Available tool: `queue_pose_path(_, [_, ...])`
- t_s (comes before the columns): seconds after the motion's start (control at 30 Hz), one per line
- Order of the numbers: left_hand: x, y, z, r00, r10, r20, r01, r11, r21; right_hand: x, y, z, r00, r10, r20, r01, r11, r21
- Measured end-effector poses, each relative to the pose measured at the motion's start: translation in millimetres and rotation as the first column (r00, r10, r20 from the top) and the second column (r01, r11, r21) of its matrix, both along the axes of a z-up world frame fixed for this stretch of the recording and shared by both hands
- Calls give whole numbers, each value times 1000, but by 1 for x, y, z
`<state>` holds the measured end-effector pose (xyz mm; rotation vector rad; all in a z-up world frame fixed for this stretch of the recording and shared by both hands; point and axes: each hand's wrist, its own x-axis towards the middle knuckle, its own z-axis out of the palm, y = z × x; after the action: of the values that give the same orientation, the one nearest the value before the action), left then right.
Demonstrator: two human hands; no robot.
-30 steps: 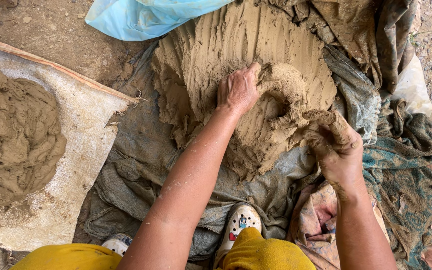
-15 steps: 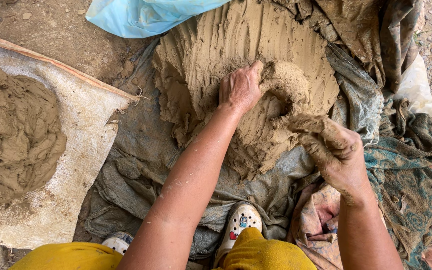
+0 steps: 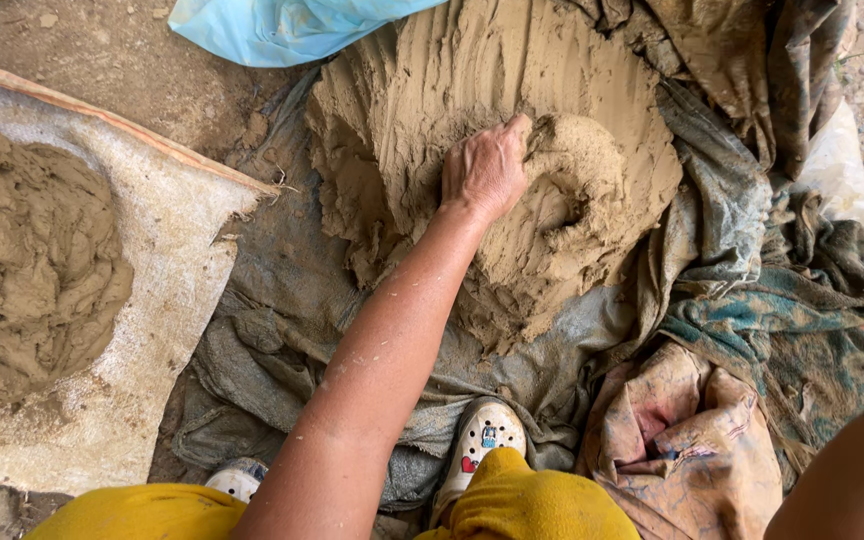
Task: The person kneads and wedges a large mass of clay on a cloth-covered surface, using both hands to fold and compress it repeatedly.
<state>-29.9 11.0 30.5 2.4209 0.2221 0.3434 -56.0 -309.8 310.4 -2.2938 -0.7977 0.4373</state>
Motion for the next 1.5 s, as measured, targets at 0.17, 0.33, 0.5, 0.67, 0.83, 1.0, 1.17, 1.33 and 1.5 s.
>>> queue_pose_path(0.17, [7, -4, -6, 998, 10, 65, -9, 1000, -9, 41, -16, -73, 750, -654, -98, 659, 725, 201])
queue_pose_path(0.33, [5, 0, -8, 1000, -9, -27, 10, 998, 63, 45, 32, -122, 843, -525, -118, 538, 823, 183])
queue_pose_path(0.5, [-37, -4, 26, 984, -124, -128, 139, 984, 113, 71, 139, -142, 815, -489, -310, 487, 869, -91])
queue_pose_path(0.67, [-88, 27, 74, 923, -349, 159, 363, 929, -71, 19, 94, -144, 883, -254, -396, 230, 967, -107])
queue_pose_path(0.83, [-110, 3, 108, 885, -428, -182, 424, 904, -62, -57, 71, -211, 930, -21, 367, 134, 949, -285])
queue_pose_path(1.0, [-109, -8, 90, 917, -393, -70, 390, 846, 365, -64, 100, -221, 754, -88, 652, 272, 944, -187])
queue_pose_path(1.17, [-44, -10, 52, 948, -319, -21, 294, 843, 451, -8, 109, -236, 598, -158, 785, 201, 979, 44])
queue_pose_path(1.33, [12, -6, 34, 977, -211, 2, 193, 897, 397, 57, 118, -251, 772, -489, 406, 611, 748, -261])
queue_pose_path(1.5, [4, -7, 76, 917, -185, -354, 224, 972, 72, 53, 134, -222, 749, -616, 244, 660, 725, -195])
